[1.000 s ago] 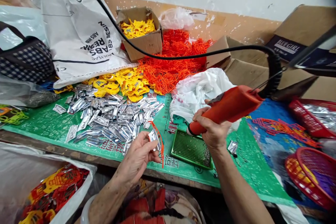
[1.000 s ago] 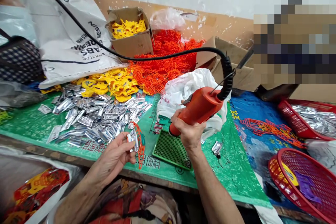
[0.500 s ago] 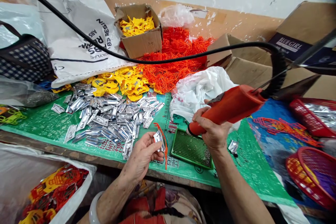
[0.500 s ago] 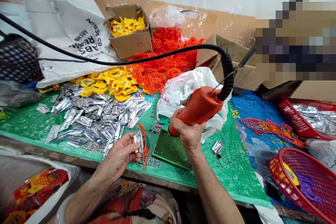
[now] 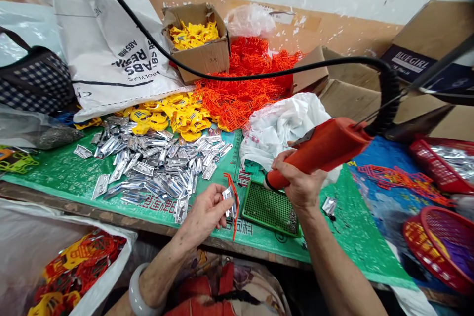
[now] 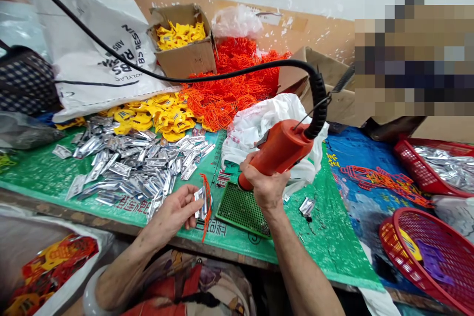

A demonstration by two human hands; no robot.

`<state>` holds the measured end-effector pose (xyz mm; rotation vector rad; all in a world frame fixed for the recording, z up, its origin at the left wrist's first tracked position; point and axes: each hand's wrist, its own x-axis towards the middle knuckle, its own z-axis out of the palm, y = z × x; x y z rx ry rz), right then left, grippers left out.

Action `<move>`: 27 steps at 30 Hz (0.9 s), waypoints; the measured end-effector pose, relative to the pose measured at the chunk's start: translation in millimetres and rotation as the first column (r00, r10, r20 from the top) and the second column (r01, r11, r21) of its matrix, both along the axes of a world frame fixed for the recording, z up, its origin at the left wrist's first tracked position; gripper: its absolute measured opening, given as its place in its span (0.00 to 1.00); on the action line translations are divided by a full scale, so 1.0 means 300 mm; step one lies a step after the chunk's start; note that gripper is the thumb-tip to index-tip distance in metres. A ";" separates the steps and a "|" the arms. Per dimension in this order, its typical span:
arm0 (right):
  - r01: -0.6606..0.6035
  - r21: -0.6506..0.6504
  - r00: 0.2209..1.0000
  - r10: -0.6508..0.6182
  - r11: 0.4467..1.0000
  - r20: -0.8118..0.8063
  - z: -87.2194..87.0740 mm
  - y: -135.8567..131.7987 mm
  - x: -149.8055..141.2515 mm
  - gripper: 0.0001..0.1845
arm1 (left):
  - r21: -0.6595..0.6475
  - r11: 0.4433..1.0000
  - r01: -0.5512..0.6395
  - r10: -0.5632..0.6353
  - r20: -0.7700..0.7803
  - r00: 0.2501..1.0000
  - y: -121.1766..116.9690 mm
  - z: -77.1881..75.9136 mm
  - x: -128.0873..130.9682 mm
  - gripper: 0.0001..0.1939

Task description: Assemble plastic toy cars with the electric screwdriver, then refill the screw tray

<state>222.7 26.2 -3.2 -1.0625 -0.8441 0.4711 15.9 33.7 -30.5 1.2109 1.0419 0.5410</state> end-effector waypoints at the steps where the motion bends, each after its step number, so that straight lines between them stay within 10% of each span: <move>1: -0.003 -0.001 1.000 0.003 1.000 -0.005 0.002 -0.001 -0.002 0.09 | 0.017 0.999 0.029 -0.029 -0.015 0.999 0.003 0.004 0.000 0.14; 14: -0.002 0.009 0.994 0.003 1.000 -0.106 0.069 -0.001 0.002 0.16 | 0.050 0.999 0.004 -0.003 -0.001 1.000 0.004 -0.007 0.045 0.08; 27: -0.395 0.124 0.898 0.411 0.911 -0.157 0.183 -0.141 -0.138 0.22 | -0.001 1.000 0.019 -0.018 0.189 0.982 -0.011 -0.061 0.050 0.09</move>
